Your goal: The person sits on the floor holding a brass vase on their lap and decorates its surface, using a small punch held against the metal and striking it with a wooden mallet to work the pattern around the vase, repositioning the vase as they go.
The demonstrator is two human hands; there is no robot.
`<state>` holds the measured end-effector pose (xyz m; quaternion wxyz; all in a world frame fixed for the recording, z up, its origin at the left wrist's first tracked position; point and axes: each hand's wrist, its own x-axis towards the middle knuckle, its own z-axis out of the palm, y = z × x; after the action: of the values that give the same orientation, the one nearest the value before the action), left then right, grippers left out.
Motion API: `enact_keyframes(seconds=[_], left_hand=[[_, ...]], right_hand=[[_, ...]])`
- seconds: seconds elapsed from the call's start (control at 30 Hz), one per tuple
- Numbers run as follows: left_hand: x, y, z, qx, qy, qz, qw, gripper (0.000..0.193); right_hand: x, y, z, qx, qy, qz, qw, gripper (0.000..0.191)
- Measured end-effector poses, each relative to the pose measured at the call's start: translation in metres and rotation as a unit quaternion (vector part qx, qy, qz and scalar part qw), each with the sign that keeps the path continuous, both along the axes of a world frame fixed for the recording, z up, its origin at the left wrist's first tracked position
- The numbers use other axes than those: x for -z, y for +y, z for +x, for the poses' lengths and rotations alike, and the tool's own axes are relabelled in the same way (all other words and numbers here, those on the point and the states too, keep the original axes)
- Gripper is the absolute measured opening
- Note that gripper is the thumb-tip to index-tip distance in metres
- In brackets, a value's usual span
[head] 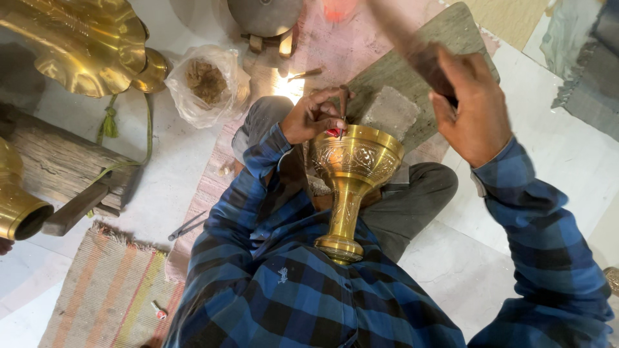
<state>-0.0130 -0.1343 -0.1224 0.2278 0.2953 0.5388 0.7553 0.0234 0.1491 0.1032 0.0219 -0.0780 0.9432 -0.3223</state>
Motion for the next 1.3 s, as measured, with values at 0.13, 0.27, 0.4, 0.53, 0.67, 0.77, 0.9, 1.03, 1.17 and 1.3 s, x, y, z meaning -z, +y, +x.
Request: enact_keyframes(seconds=[0.13,0.27,0.4,0.53,0.67,0.77,0.9,1.03,1.17,1.3], left_hand=[[-0.002,-0.001,0.001,-0.010,-0.016,-0.006,1.000,0.072],[-0.001,-0.001,0.005,-0.015,-0.041,-0.001,0.999,0.069],[0.002,-0.001,0.004,-0.009,-0.030,0.037,0.999,0.070],[0.002,-0.002,0.004,-0.011,-0.031,0.002,0.999,0.068],[0.003,-0.002,0.006,-0.026,-0.017,0.017,0.999,0.069],[0.002,-0.003,0.008,-0.031,-0.032,0.017,0.999,0.069],[-0.001,-0.005,0.009,-0.037,-0.025,0.018,0.999,0.069],[-0.002,-0.007,0.008,-0.011,-0.042,0.017,0.999,0.067],[0.000,-0.007,0.008,-0.023,-0.039,0.015,0.999,0.070],[0.003,-0.004,0.011,-0.033,-0.051,0.050,0.997,0.071]], right_hand=[[-0.003,-0.005,0.003,-0.118,0.141,0.223,0.957,0.063],[-0.002,-0.006,0.001,-0.134,0.136,0.231,0.954,0.058],[-0.002,-0.002,-0.004,-0.132,0.174,0.266,0.939,0.061],[-0.002,-0.003,-0.004,-0.105,0.130,0.121,0.979,0.061],[-0.001,-0.004,-0.006,-0.101,0.079,0.129,0.983,0.063],[0.000,-0.003,-0.009,-0.140,0.093,0.211,0.963,0.064],[0.000,-0.003,-0.011,-0.146,0.189,0.321,0.916,0.062],[0.001,-0.005,-0.012,-0.111,0.110,0.143,0.977,0.064],[0.004,-0.005,-0.013,-0.152,0.116,0.212,0.958,0.064],[0.004,-0.004,-0.013,-0.159,0.117,0.293,0.936,0.066]])
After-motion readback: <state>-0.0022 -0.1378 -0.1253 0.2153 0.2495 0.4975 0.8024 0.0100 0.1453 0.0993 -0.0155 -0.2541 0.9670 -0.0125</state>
